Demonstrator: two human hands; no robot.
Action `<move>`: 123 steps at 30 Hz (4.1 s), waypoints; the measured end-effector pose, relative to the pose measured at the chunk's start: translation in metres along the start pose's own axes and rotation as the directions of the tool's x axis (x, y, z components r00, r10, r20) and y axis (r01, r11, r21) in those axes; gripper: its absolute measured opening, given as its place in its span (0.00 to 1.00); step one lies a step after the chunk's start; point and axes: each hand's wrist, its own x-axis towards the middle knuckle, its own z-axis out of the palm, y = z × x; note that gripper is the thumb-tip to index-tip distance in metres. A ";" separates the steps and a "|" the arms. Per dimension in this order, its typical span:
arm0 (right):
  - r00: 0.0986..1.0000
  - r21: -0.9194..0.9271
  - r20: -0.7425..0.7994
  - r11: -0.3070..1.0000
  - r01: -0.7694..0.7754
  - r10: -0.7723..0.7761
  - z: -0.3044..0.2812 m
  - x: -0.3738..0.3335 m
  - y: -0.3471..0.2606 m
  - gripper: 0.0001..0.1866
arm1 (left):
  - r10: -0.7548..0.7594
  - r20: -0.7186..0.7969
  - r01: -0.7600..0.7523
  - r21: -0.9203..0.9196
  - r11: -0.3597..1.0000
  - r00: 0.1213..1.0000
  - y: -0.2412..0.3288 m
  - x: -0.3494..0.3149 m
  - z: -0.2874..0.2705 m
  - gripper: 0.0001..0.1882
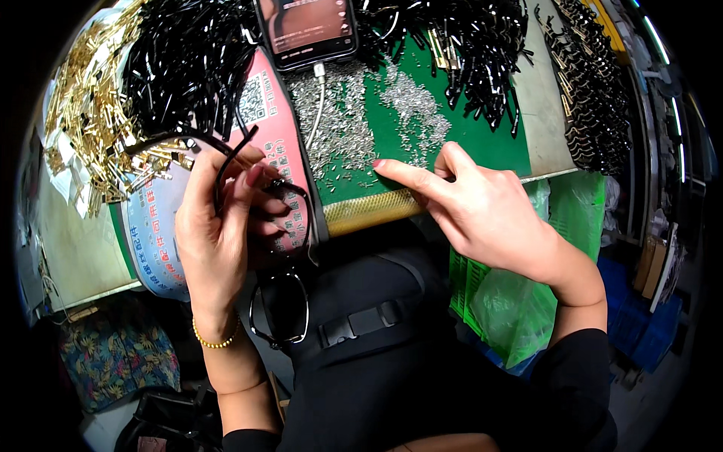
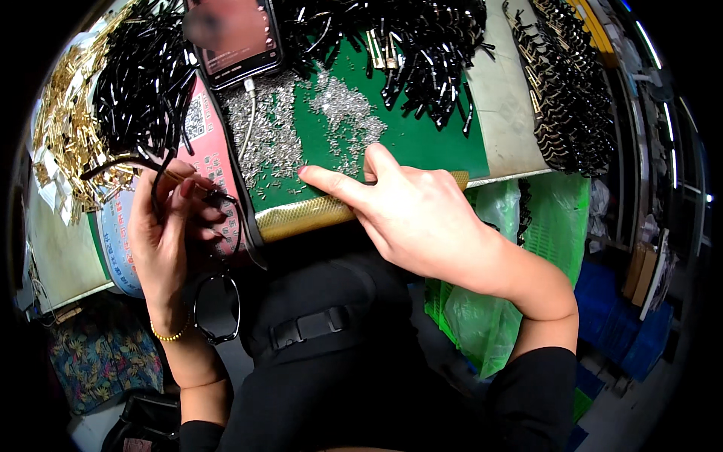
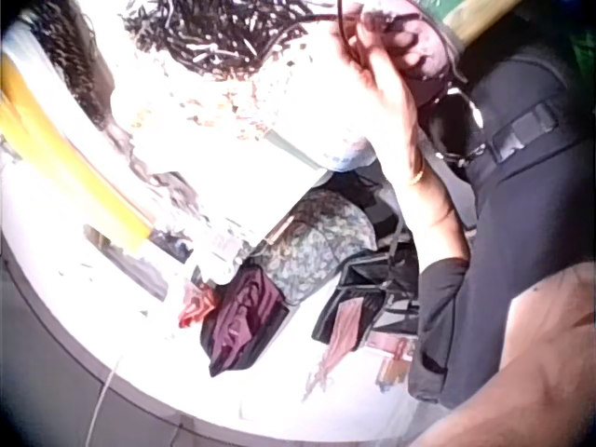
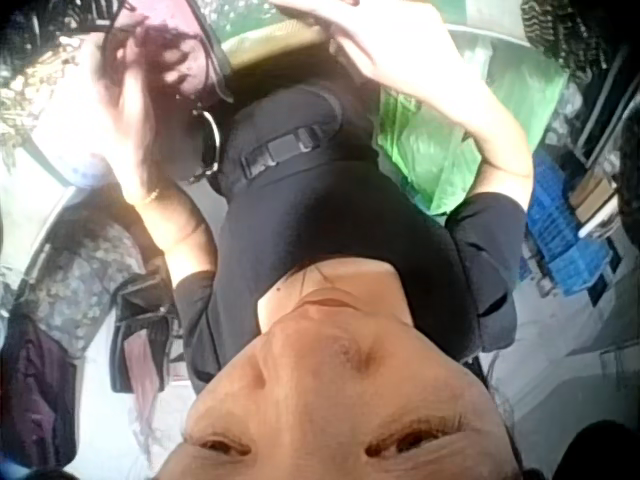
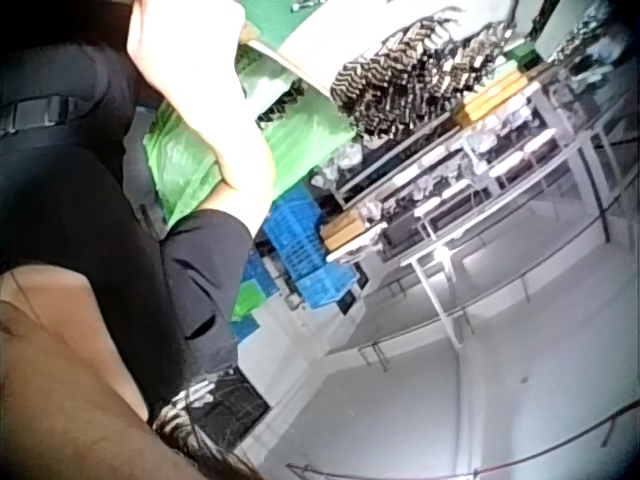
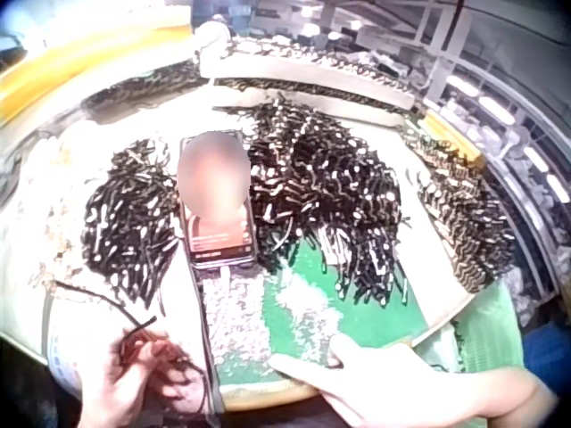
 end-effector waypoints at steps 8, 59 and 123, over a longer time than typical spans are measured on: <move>0.989 0.138 0.048 0.982 0.132 -0.140 -0.005 0.021 -0.028 0.33 | 0.022 0.081 -0.027 0.064 0.998 0.996 -0.001 0.002 -0.001 0.08; 0.940 -0.169 -0.199 0.955 0.245 -0.276 0.016 0.052 -0.037 0.29 | 0.200 0.047 -0.205 0.275 0.939 0.979 -0.008 0.007 0.004 0.04; 0.928 0.112 -0.048 0.921 0.373 -0.370 -0.001 0.028 -0.028 0.33 | 0.586 0.264 -0.623 0.530 0.575 0.766 -0.029 -0.038 -0.003 0.13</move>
